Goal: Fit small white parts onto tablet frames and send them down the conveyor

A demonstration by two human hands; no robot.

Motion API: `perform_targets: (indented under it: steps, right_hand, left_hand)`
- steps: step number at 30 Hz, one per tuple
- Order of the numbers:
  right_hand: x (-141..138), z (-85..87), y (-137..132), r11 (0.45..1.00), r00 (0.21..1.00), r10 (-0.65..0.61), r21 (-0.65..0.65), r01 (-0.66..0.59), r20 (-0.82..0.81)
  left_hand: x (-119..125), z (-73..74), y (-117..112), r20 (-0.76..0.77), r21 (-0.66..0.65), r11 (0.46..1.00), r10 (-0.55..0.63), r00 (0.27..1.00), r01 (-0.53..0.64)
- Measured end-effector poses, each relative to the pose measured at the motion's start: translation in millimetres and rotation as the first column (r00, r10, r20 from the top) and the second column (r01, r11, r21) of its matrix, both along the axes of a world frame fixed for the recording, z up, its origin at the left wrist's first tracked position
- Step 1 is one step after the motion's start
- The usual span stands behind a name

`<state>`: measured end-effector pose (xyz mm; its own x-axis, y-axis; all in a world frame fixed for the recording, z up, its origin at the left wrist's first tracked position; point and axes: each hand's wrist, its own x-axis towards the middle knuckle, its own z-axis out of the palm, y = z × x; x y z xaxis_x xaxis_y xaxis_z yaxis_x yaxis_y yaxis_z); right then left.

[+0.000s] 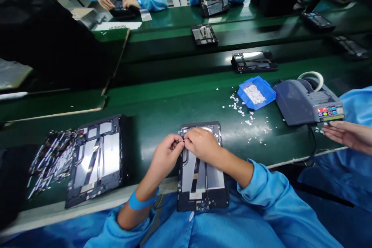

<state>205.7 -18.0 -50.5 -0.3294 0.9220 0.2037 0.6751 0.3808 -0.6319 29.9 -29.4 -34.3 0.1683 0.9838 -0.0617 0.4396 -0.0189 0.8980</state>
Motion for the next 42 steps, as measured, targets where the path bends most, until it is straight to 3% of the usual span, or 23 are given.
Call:
perform_targets:
  steps: [2,5,7,9,11,13,15,16,18,21,23,25,27,32,36,39,42]
  right_hand:
    - [-4,1.1,-1,0.999,0.999,-0.044,-0.025,0.044,-0.01]
    - [-1,8.5,1,0.995,0.993,-0.099,-0.023,0.098,-0.06]
    - [18,16.1,8,0.985,0.981,-0.173,-0.007,0.173,-0.093]
    - [56,23.8,19,0.94,0.938,-0.338,0.025,0.341,-0.076]
    - [110,30.5,35,0.817,0.819,-0.573,0.093,0.569,0.021]
    - [165,36.0,50,0.645,0.619,-0.764,0.173,0.745,0.181]
    - [200,39.7,57,0.554,0.484,-0.818,0.2,0.808,0.311]
    - [204,40.3,56,0.561,0.482,-0.813,0.215,0.8,0.328]
    - [186,38.2,45,0.685,0.631,-0.727,0.23,0.691,0.27]
    - [109,28.2,16,0.924,0.93,-0.352,0.201,0.326,0.11]
    - [54,19.7,0,0.974,0.989,-0.128,0.194,0.113,0.068]
    - [16,11.4,-8,0.979,0.996,-0.046,0.2,0.031,0.071]
    - [-2,4.6,-7,0.978,0.993,-0.053,0.207,0.031,0.101]
    - [-5,-0.7,-5,0.966,0.977,-0.112,0.25,0.063,0.184]
    - [-7,3.1,-13,0.94,0.954,-0.187,0.325,0.105,0.235]
    - [-8,4.3,-15,0.93,0.947,-0.209,0.348,0.115,0.244]
    - [-8,2.5,-10,0.947,0.965,-0.141,0.314,0.066,0.223]
  left_hand:
    - [0,0.0,-1,-0.018,0.027,1.0,-0.013,1.0,0.014]
    - [-1,-2.4,-1,0.07,-0.06,0.998,0.018,0.997,-0.014]
    - [-2,-5.5,1,0.183,-0.144,0.987,0.09,0.979,-0.064]
    - [-2,-8.9,4,0.286,-0.195,0.975,0.162,0.944,-0.108]
    - [-2,-12.0,7,0.344,-0.216,0.967,0.204,0.917,-0.134]
    - [-1,-14.8,9,0.364,-0.231,0.962,0.225,0.904,-0.146]
    - [-1,-17.4,11,0.366,-0.242,0.958,0.235,0.9,-0.152]
    - [0,-18.6,12,0.363,-0.245,0.957,0.238,0.901,-0.154]
    - [0,-20.8,12,0.351,-0.248,0.956,0.238,0.906,-0.155]
    - [1,-22.3,12,0.33,-0.246,0.954,0.247,0.911,-0.169]
    - [2,-21.8,10,0.319,-0.238,0.954,0.255,0.913,-0.183]
    - [3,-20.3,7,0.303,-0.213,0.958,0.253,0.919,-0.194]
    - [5,-18.2,4,0.271,-0.169,0.964,0.245,0.931,-0.204]
    - [9,-13.6,-7,0.077,0.071,0.973,0.213,0.974,-0.219]
    - [12,-14.0,-12,-0.031,0.272,0.946,0.191,0.981,-0.176]
    - [12,-14.2,-13,-0.065,0.322,0.935,0.176,0.982,-0.146]
    - [9,-11.0,-12,-0.073,0.311,0.944,0.144,0.987,-0.114]
